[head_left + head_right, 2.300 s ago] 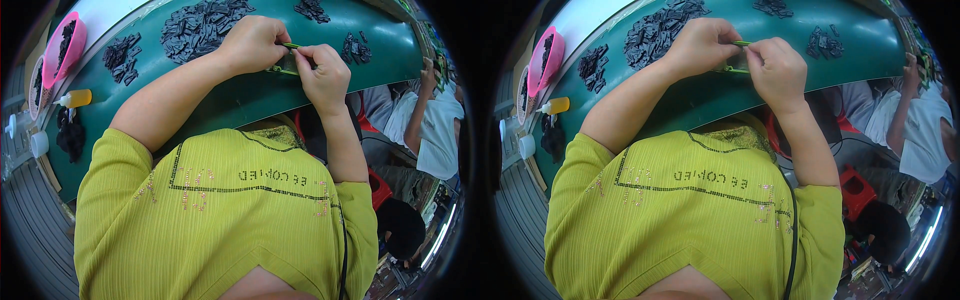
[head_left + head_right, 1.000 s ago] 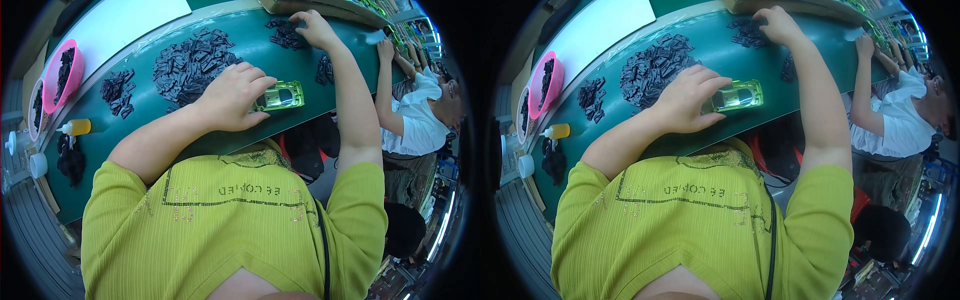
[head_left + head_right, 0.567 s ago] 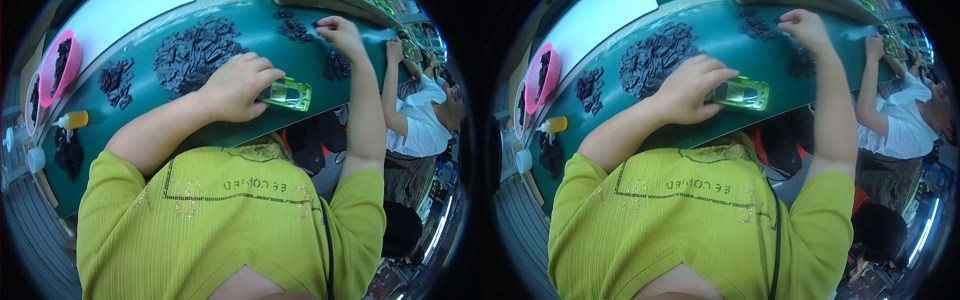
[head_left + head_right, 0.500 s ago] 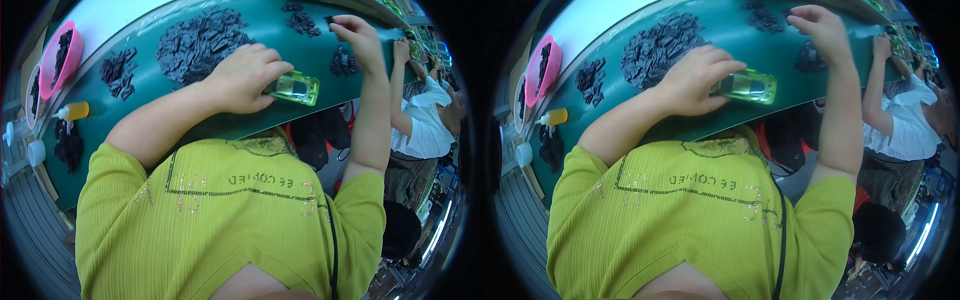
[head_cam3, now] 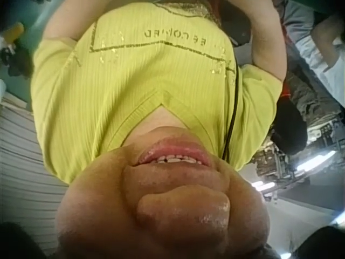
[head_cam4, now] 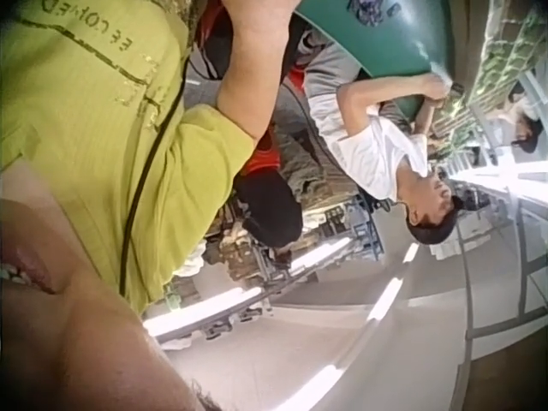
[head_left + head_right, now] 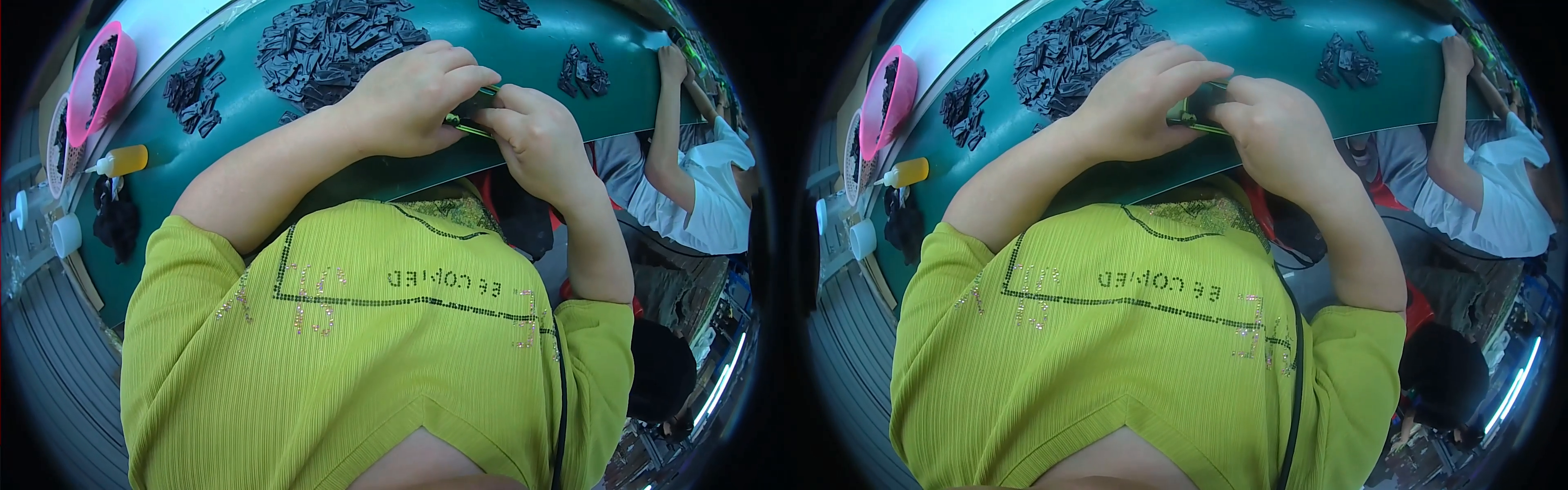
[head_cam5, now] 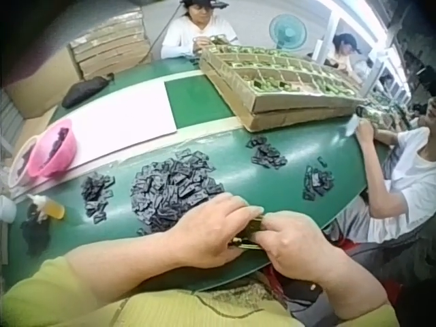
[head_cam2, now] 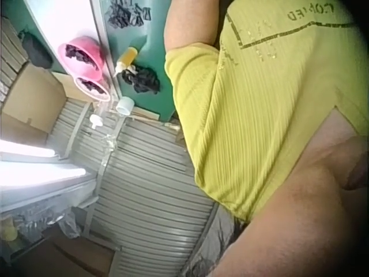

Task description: The person assembles toy cars by taking car frames from a tray, attaching small plastic pieces and doors onto each frame by hand, and returning the assembled cars to the tray.

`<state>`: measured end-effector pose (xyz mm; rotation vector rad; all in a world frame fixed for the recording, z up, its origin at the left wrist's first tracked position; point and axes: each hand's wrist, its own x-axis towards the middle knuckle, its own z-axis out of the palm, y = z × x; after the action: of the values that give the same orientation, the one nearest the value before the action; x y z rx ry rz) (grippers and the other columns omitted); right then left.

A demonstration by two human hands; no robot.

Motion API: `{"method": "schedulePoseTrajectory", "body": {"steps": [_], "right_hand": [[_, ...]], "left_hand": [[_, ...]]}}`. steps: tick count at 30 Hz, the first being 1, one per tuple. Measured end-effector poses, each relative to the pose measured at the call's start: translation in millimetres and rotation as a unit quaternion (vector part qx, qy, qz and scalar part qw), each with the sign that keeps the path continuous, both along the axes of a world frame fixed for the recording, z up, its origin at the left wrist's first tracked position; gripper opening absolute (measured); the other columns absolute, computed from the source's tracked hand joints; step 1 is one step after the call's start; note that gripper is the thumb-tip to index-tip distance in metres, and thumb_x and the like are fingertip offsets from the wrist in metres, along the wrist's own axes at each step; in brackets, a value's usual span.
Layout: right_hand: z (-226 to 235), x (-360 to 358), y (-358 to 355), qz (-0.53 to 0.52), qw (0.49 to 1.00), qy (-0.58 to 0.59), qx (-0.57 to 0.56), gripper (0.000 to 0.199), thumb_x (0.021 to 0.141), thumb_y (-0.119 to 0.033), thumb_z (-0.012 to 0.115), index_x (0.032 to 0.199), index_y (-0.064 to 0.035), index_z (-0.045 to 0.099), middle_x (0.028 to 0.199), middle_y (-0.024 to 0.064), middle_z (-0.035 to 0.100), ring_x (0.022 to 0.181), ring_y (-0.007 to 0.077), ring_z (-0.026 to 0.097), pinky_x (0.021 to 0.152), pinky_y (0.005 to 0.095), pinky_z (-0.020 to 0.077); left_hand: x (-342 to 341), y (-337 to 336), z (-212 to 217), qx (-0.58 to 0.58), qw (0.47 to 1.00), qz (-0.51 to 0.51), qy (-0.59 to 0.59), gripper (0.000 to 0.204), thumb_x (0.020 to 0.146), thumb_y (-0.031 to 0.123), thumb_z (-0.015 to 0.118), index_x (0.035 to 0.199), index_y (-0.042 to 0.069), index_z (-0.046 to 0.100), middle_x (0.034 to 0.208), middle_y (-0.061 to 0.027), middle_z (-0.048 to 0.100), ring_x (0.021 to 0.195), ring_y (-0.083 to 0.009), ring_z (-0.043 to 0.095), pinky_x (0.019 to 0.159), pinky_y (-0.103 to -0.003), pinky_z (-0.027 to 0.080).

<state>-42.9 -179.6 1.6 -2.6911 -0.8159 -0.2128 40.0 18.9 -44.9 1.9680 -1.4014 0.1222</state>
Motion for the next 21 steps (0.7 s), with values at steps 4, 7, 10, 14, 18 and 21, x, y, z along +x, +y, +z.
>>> {"method": "schedulePoseTrajectory", "body": {"steps": [4, 7, 10, 14, 18, 21], "right_hand": [[0, 0, 1, -0.001, 1.000, 0.011, 0.005, 0.023, 0.078, 0.000, 0.060, 0.096, -0.0076, 0.074, 0.086, 0.0101, 0.062, 0.083, 0.0302, 0.063, 0.071, 0.0407, 0.0507], [0, -2, 2, -0.015, 0.999, 0.026, 0.019, 0.023, 0.078, 0.000, 0.060, 0.095, -0.0074, 0.073, 0.086, 0.0100, 0.062, 0.082, 0.0304, 0.063, 0.070, 0.0404, 0.0511], [-5, -6, 3, -0.038, 0.997, 0.041, 0.052, 0.022, 0.077, 0.002, 0.061, 0.094, -0.0065, 0.073, 0.086, 0.0102, 0.062, 0.081, 0.0306, 0.063, 0.069, 0.0400, 0.0514], [-8, -10, 4, -0.048, 0.995, 0.022, 0.085, 0.019, 0.078, 0.002, 0.062, 0.093, -0.0051, 0.071, 0.084, 0.0102, 0.061, 0.078, 0.0300, 0.063, 0.067, 0.0394, 0.0508], [-11, -10, 4, -0.067, 0.991, 0.025, 0.110, 0.017, 0.079, 0.002, 0.062, 0.092, -0.0040, 0.070, 0.083, 0.0102, 0.059, 0.077, 0.0298, 0.062, 0.066, 0.0393, 0.0497], [-12, -11, 7, -0.092, 0.990, 0.014, 0.103, 0.016, 0.080, 0.003, 0.062, 0.092, -0.0037, 0.070, 0.082, 0.0105, 0.059, 0.077, 0.0301, 0.062, 0.065, 0.0393, 0.0492]], "left_hand": [[-2, 0, 3, -0.006, 1.000, 0.009, 0.006, 0.060, 0.067, 0.014, 0.083, 0.121, 0.010, 0.058, 0.110, -0.0112, 0.062, 0.103, -0.0328, 0.059, 0.087, -0.041, 0.050], [-3, 0, 4, -0.018, 1.000, 0.009, 0.012, 0.052, 0.066, 0.013, 0.083, 0.112, 0.009, 0.059, 0.107, -0.0104, 0.062, 0.101, -0.0329, 0.059, 0.085, -0.041, 0.050], [-3, -1, 5, -0.015, 1.000, 0.009, 0.013, 0.047, 0.065, 0.012, 0.084, 0.105, 0.009, 0.059, 0.108, -0.0100, 0.063, 0.102, -0.0325, 0.059, 0.086, -0.040, 0.051], [-3, 0, 5, -0.003, 1.000, 0.009, 0.022, 0.044, 0.065, 0.011, 0.084, 0.102, 0.009, 0.059, 0.111, -0.0097, 0.063, 0.104, -0.0321, 0.059, 0.087, -0.040, 0.051], [-2, -1, 4, -0.005, 1.000, 0.007, 0.026, 0.043, 0.065, 0.011, 0.084, 0.100, 0.009, 0.059, 0.112, -0.0097, 0.063, 0.105, -0.0321, 0.059, 0.088, -0.040, 0.051], [-2, -3, 4, -0.006, 1.000, 0.006, 0.027, 0.043, 0.065, 0.011, 0.084, 0.100, 0.009, 0.059, 0.111, -0.0098, 0.064, 0.105, -0.0321, 0.059, 0.088, -0.040, 0.051]]}}
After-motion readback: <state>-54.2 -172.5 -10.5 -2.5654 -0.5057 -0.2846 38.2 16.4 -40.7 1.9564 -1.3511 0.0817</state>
